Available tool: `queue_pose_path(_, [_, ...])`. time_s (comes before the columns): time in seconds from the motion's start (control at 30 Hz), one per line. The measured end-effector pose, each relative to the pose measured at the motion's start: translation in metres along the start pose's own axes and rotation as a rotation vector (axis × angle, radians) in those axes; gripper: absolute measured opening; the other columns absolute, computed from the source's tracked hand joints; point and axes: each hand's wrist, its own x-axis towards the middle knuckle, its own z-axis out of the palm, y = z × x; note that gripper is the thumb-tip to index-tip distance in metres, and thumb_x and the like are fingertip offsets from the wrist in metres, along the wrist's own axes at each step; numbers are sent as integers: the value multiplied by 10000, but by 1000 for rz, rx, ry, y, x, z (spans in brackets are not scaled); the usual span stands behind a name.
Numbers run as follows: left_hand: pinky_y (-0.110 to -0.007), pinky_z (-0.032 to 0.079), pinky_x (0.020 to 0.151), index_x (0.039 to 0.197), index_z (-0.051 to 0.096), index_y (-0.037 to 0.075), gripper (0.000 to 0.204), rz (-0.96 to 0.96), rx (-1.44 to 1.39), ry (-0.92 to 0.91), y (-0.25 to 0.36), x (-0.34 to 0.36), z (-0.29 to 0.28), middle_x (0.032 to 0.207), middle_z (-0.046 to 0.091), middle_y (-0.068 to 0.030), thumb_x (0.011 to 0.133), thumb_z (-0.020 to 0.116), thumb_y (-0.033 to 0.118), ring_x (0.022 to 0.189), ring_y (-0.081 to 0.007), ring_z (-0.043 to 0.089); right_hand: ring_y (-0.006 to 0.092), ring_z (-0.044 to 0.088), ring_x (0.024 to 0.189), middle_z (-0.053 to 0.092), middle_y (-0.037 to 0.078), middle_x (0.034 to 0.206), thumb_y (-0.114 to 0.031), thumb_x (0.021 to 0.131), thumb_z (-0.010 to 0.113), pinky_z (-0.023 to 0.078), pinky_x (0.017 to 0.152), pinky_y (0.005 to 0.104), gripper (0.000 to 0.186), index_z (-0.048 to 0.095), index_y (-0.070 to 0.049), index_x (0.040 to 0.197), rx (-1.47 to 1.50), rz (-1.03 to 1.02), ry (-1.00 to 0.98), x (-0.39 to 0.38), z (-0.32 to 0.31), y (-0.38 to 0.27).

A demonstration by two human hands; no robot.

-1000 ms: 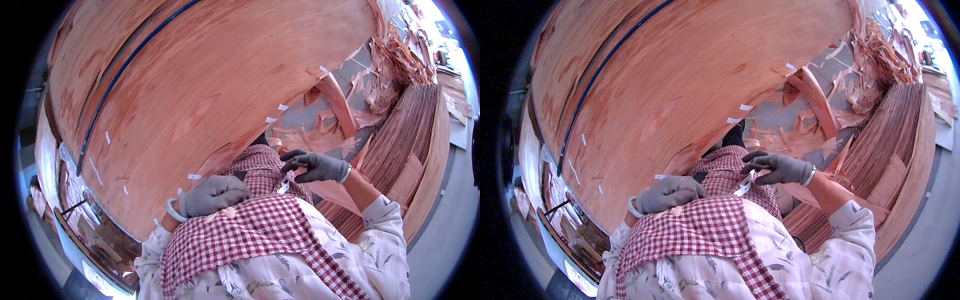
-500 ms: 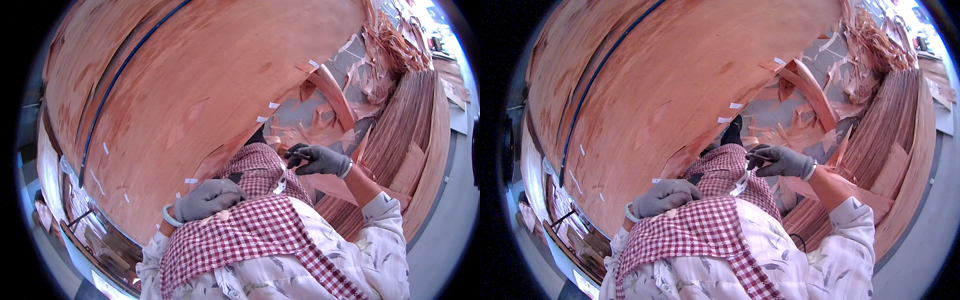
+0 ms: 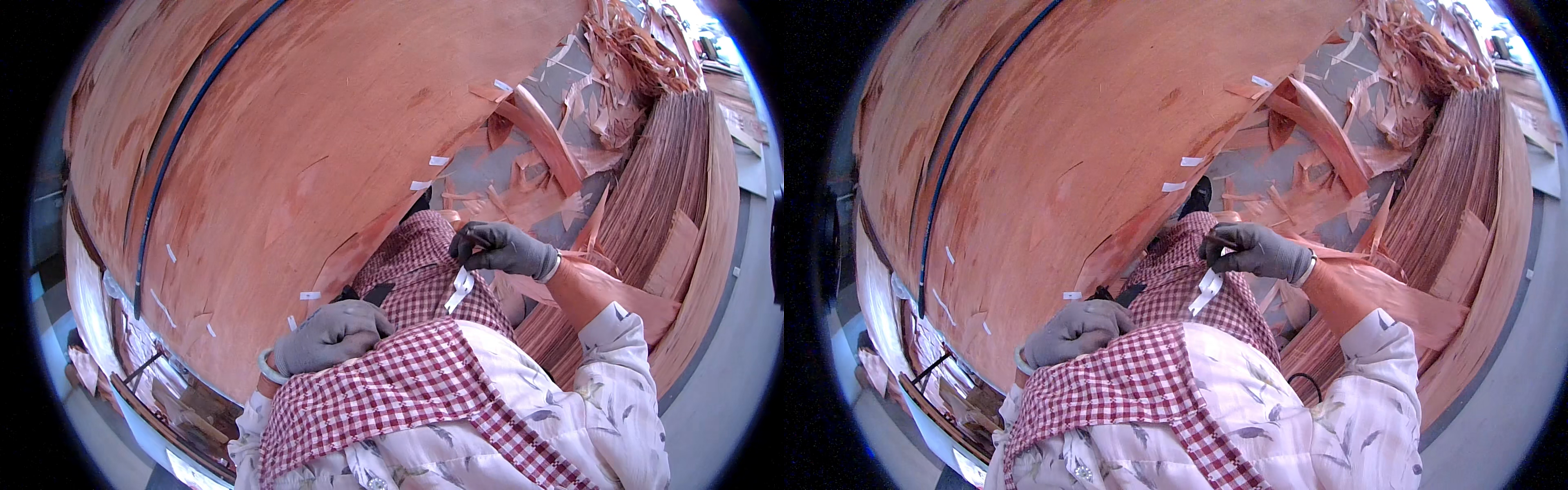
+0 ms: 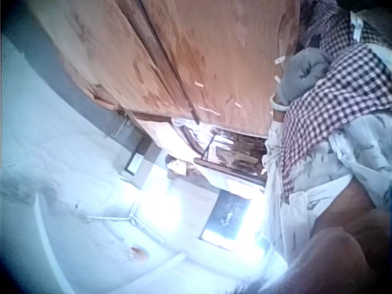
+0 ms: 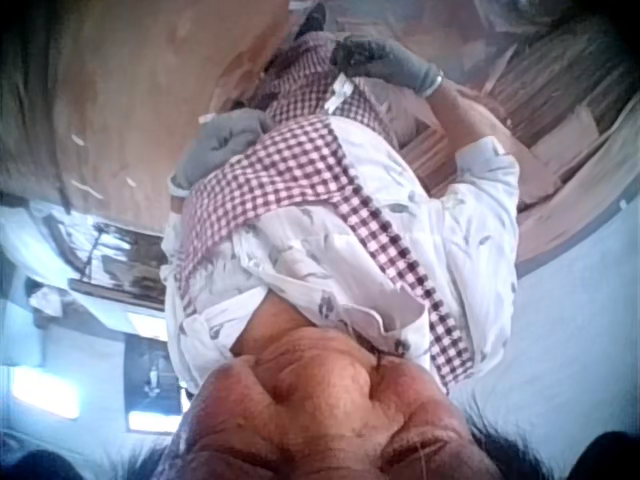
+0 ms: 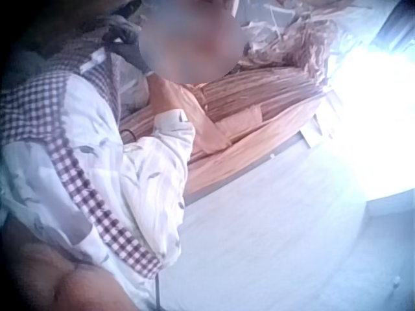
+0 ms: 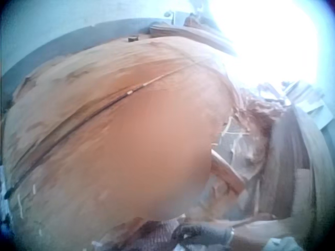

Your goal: The person applies adhesive tape to sheets of wood veneer, uses a utility knife and a ruler to trim the veneer and tape, and handles various pieces of veneer in a workshop.

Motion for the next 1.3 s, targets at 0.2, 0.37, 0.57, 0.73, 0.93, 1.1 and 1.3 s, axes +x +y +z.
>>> queue_pose_path(0.2, [-357,451,836,850,612,1,218,-43,4,-5,-8,1,0,978,651,-122,866,493,183,905,-241,603,198,523,1053,573,103,1124,-75,829,673,394,937,336,157,622,-11,963,48,-45,8,-20,-23,-10])
queue_pose_path(0.37, [-363,448,860,922,627,-7,223,-58,3,3,-9,3,0,1002,646,-127,860,502,167,933,-248,600,269,517,1078,537,148,1177,-167,799,706,417,923,356,301,634,-26,1055,-323,-271,-117,-9,22,-29])
queue_pose_path(0.57, [-373,453,872,966,629,-22,235,-45,-26,19,-19,1,0,1025,643,-134,862,504,147,950,-252,601,274,538,994,558,136,1096,-168,790,691,436,860,368,286,601,0,1004,-396,-203,-241,-13,17,-32])
queue_pose_path(0.73, [-372,458,868,973,631,-28,240,-56,-57,42,-21,-2,2,1028,645,-138,864,506,146,951,-248,602,261,530,1077,564,136,1159,-190,834,673,404,933,380,268,595,9,996,125,-104,-24,-20,-12,-33])
queue_pose_path(0.93, [-368,458,870,990,634,-26,253,-95,-61,56,-18,1,3,1026,645,-140,870,511,159,946,-250,604,291,485,1170,482,163,1288,-77,753,734,387,982,398,307,644,-73,1046,-292,-156,-159,-16,12,-36])
queue_pose_path(1.1, [-366,456,876,988,631,-20,241,-62,-66,36,-19,3,3,1030,643,-138,879,504,154,956,-255,603,267,532,1057,532,150,1223,-77,795,694,435,891,377,254,614,-42,1033,-81,-149,-150,-16,20,-11])
queue_pose_path(1.3, [-363,455,880,994,625,-12,235,-88,-38,-2,-18,1,-1,1029,641,-140,879,501,150,967,-255,599,199,490,1132,533,104,1205,-64,817,659,371,985,330,326,591,-46,1136,119,-86,20,-37,-2,-24])
